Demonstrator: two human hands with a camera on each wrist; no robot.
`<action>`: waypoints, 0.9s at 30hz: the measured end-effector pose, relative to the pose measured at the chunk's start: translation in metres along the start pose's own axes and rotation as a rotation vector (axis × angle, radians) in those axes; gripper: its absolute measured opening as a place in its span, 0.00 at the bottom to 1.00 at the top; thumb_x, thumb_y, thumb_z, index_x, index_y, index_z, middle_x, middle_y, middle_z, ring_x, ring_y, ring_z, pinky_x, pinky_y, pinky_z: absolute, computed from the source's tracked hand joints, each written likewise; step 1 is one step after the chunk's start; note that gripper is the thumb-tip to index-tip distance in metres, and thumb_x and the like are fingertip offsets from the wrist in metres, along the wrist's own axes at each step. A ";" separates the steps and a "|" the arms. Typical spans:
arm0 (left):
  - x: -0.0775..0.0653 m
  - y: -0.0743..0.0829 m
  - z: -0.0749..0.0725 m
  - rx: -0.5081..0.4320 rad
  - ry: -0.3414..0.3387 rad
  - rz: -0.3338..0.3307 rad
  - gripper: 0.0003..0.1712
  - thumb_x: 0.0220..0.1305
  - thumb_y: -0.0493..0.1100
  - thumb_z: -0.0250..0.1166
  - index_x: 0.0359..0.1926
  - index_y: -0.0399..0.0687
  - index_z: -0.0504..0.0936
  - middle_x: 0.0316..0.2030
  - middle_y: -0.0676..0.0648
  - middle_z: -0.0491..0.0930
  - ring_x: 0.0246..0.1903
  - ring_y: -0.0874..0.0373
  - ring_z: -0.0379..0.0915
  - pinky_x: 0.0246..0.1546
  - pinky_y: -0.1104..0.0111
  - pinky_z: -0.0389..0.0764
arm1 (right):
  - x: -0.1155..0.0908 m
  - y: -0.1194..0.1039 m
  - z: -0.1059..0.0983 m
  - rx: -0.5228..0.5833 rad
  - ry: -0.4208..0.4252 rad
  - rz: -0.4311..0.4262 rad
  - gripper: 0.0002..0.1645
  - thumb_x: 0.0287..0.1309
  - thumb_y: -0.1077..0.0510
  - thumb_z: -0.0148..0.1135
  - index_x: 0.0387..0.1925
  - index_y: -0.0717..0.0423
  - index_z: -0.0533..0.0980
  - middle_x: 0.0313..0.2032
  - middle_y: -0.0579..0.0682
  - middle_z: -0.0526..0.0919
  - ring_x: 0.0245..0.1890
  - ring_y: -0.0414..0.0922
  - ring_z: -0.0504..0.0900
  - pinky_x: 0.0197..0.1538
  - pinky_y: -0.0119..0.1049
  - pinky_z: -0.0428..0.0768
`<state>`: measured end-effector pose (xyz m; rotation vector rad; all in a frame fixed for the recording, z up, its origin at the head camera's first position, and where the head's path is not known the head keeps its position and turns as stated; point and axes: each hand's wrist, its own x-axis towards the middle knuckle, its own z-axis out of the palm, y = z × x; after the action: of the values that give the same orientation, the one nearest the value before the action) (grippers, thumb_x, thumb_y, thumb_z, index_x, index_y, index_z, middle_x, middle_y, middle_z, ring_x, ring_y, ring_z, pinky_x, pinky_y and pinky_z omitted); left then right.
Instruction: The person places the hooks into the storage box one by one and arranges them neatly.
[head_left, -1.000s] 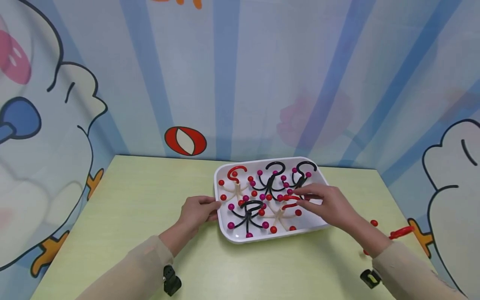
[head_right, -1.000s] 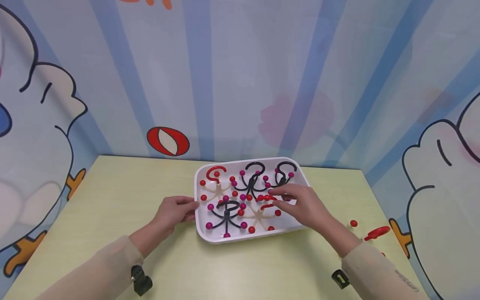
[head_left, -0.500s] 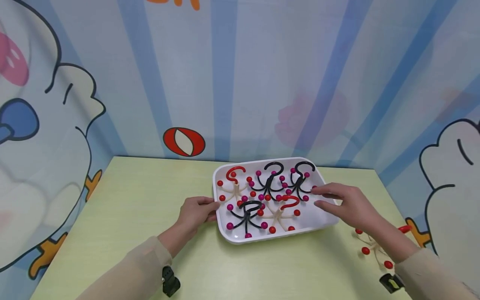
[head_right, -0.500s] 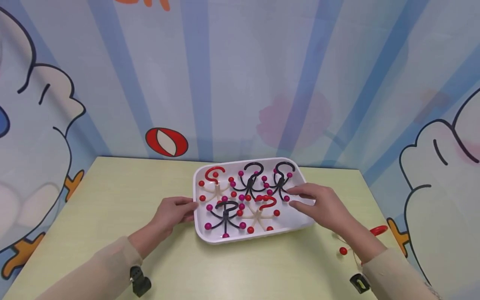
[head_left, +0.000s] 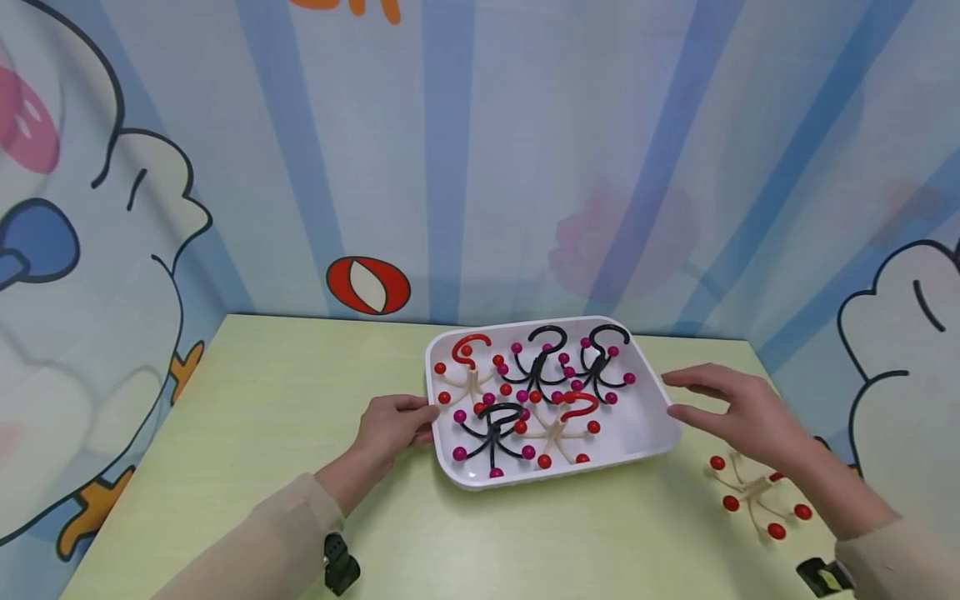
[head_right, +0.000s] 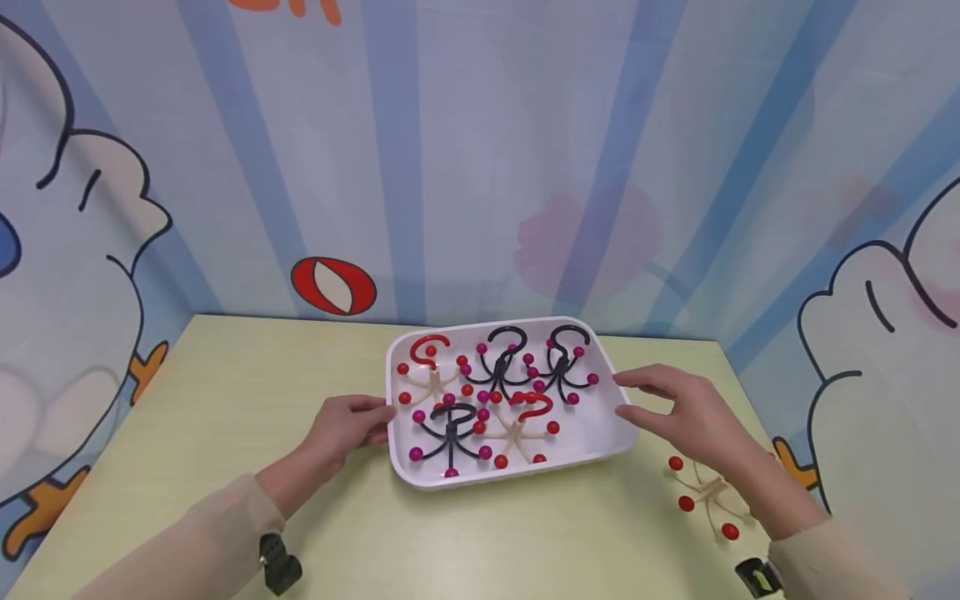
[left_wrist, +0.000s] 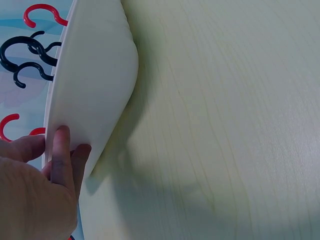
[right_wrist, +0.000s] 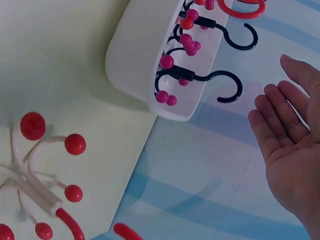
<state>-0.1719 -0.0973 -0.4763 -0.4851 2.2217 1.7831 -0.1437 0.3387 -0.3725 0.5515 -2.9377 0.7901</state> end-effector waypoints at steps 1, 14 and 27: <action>0.000 0.000 0.000 0.000 -0.001 0.001 0.21 0.72 0.43 0.73 0.60 0.36 0.85 0.52 0.36 0.87 0.33 0.58 0.88 0.39 0.69 0.91 | -0.002 0.003 -0.002 -0.001 0.005 0.003 0.25 0.65 0.55 0.77 0.62 0.55 0.84 0.58 0.57 0.86 0.59 0.62 0.85 0.58 0.45 0.88; 0.001 0.000 0.000 -0.012 -0.006 -0.005 0.21 0.72 0.43 0.73 0.60 0.36 0.85 0.52 0.36 0.86 0.34 0.58 0.88 0.39 0.68 0.91 | -0.030 0.036 -0.025 -0.032 0.018 0.145 0.33 0.68 0.49 0.74 0.69 0.58 0.78 0.65 0.64 0.81 0.64 0.70 0.79 0.56 0.49 0.89; 0.002 0.000 0.000 -0.007 -0.005 -0.014 0.21 0.72 0.43 0.73 0.60 0.36 0.86 0.53 0.36 0.86 0.35 0.57 0.89 0.40 0.68 0.91 | -0.058 0.067 -0.033 -0.060 0.062 0.321 0.39 0.73 0.45 0.69 0.71 0.68 0.71 0.67 0.75 0.74 0.64 0.78 0.72 0.57 0.76 0.76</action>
<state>-0.1738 -0.0977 -0.4772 -0.4956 2.2046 1.7835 -0.1144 0.4277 -0.3842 0.0482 -3.0187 0.7237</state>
